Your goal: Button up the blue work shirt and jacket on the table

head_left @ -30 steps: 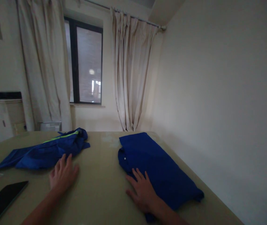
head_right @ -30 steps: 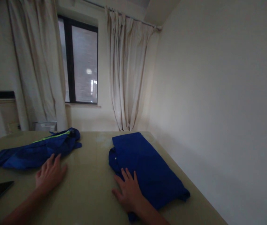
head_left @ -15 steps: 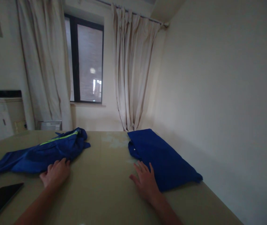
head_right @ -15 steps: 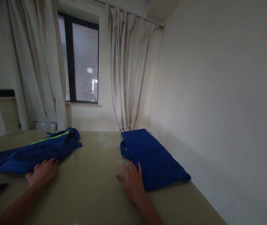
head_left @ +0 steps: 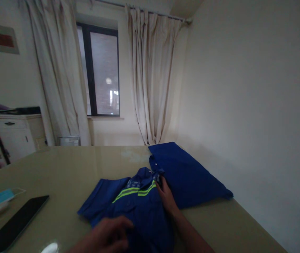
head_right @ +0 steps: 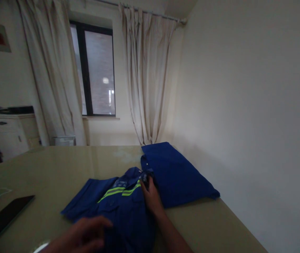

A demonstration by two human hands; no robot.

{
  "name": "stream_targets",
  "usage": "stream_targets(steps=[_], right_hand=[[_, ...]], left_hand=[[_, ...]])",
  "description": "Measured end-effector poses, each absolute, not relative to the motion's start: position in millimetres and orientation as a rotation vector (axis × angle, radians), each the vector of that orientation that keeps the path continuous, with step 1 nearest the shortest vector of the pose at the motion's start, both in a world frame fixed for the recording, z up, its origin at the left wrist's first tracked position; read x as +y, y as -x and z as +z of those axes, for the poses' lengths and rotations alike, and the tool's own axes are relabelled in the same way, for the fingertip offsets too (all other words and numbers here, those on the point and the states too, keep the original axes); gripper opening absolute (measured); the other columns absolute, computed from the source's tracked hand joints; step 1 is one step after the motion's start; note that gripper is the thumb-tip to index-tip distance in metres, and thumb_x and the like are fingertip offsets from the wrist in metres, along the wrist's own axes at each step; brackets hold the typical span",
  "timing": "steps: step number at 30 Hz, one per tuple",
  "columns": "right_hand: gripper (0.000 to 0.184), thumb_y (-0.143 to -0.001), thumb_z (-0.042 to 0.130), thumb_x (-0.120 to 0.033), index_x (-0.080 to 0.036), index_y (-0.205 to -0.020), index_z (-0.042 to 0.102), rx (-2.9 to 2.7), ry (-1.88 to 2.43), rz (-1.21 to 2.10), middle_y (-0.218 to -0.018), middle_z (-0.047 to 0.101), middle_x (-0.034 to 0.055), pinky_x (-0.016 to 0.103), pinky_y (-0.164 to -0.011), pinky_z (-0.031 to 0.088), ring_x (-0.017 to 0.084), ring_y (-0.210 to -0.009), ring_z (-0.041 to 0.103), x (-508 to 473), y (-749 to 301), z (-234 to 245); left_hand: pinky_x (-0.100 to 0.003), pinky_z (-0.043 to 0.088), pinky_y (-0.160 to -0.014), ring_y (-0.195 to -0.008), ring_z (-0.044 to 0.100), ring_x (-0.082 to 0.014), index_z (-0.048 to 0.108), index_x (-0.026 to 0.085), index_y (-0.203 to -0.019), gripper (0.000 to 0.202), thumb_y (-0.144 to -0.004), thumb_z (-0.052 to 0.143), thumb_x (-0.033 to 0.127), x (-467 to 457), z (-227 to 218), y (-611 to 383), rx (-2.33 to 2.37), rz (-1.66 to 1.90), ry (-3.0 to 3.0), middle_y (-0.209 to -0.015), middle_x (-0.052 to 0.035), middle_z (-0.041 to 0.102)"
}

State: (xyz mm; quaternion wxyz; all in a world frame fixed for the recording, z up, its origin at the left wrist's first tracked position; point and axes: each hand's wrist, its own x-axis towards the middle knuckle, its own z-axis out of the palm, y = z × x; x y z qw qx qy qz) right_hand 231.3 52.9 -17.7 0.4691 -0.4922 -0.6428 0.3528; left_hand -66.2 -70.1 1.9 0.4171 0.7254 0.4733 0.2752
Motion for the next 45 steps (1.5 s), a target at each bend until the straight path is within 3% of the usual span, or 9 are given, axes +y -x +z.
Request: stream_targets(steps=[6, 12, 17, 21, 27, 32, 37, 42, 45], right_hand=[[0.094, -0.083, 0.067, -0.065, -0.022, -0.157, 0.027, -1.597, 0.932, 0.99, -0.143, 0.058, 0.0156, 0.046, -0.104, 0.05, 0.028, -0.124, 0.063, 43, -239, -9], [0.045, -0.088, 0.063, -0.051, -0.024, -0.125, 0.063, -1.835, 0.856, 0.929, -0.111, 0.072, 0.007, 0.036, -0.087, 0.056, 0.025, -0.1, 0.07, 4, -236, 5], [0.019, -0.085, 0.059, -0.041, -0.024, -0.09, 0.068, -1.828, 0.912, 0.618, -0.088, 0.072, 0.0025, 0.03, -0.073, 0.055, 0.023, -0.081, 0.068, -8, -248, -4], [0.024, -0.088, 0.054, -0.038, -0.025, -0.099, 0.071, -1.693, 0.984, 0.329, -0.097, 0.075, 0.0052, 0.032, -0.081, 0.057, 0.025, -0.093, 0.071, -15, -246, -3], [0.033, -0.097, 0.053, -0.031, -0.031, -0.126, 0.07, -1.837, 0.848, 0.025, -0.133, 0.069, 0.0064, 0.046, -0.103, 0.053, 0.029, -0.121, 0.065, -27, -240, 9], [0.03, -0.097, 0.052, -0.033, -0.027, -0.118, 0.074, -1.772, 0.861, -0.038, -0.111, 0.077, 0.0099, 0.043, -0.089, 0.057, 0.027, -0.1, 0.071, -32, -243, 23], [0.034, -0.1, 0.046, -0.04, -0.025, -0.105, 0.076, -1.652, 0.812, 0.13, -0.092, 0.077, 0.0059, 0.03, -0.071, 0.057, 0.023, -0.082, 0.073, -55, -248, 70], [0.043, -0.098, 0.054, -0.049, -0.026, -0.133, 0.063, -1.621, 0.772, 0.466, -0.129, 0.068, 0.008, 0.034, -0.093, 0.055, 0.024, -0.114, 0.066, -65, -249, 121], [0.052, -0.093, 0.058, -0.06, -0.024, -0.129, 0.066, -1.565, 0.788, 0.813, -0.12, 0.073, 0.0108, 0.042, -0.088, 0.058, 0.028, -0.108, 0.07, -65, -235, 117]], left_hand=[[-0.05, 0.041, -0.11, -0.123, 0.061, -0.0383, 0.067, 0.013, -0.12, 0.073, -0.081, 0.052, 0.073, 12, 44, 48, 1.608, 1.019, -1.681, -0.126, -0.019, 0.07], [-0.044, 0.049, -0.105, -0.119, 0.066, -0.0335, 0.063, 0.018, -0.131, 0.082, -0.066, 0.08, 0.064, 6, 29, 34, 1.065, 0.751, -1.523, -0.129, -0.0134, 0.071], [-0.049, 0.052, -0.099, -0.106, 0.072, -0.0361, 0.062, 0.012, -0.126, 0.093, -0.06, 0.08, 0.074, -3, 7, 41, 0.992, 0.834, -1.257, -0.108, -0.0174, 0.076], [-0.047, 0.053, -0.1, -0.11, 0.071, -0.0349, 0.055, 0.014, -0.135, 0.106, -0.051, 0.089, 0.069, -14, -5, 38, 1.218, 0.935, -1.289, -0.115, -0.0181, 0.075], [-0.045, 0.054, -0.1, -0.108, 0.072, -0.0333, 0.072, 0.016, -0.115, 0.059, -0.068, 0.087, 0.048, -54, 37, 36, 0.828, 0.755, -1.229, -0.113, -0.0126, 0.078], [-0.045, 0.049, -0.108, -0.114, 0.067, -0.0312, 0.077, 0.022, -0.109, 0.041, -0.086, 0.068, 0.056, -67, 83, 40, 1.009, 1.073, -1.73, -0.117, -0.0053, 0.077], [-0.046, 0.033, -0.122, -0.137, 0.052, -0.0309, 0.067, 0.028, -0.131, 0.05, -0.091, 0.059, 0.056, -96, 128, 33, 1.175, 1.327, -1.775, -0.135, -0.0002, 0.069], [-0.042, 0.049, -0.11, -0.13, 0.059, -0.0292, 0.052, 0.029, -0.145, 0.064, -0.088, 0.066, 0.055, -108, 154, 28, 1.01, 1.302, -1.599, -0.138, -0.0017, 0.067], [-0.039, 0.055, -0.103, -0.127, 0.061, -0.0296, 0.051, 0.029, -0.146, 0.069, -0.084, 0.071, 0.053, -98, 149, 21, 0.925, 1.284, -1.508, -0.138, -0.003, 0.067]])
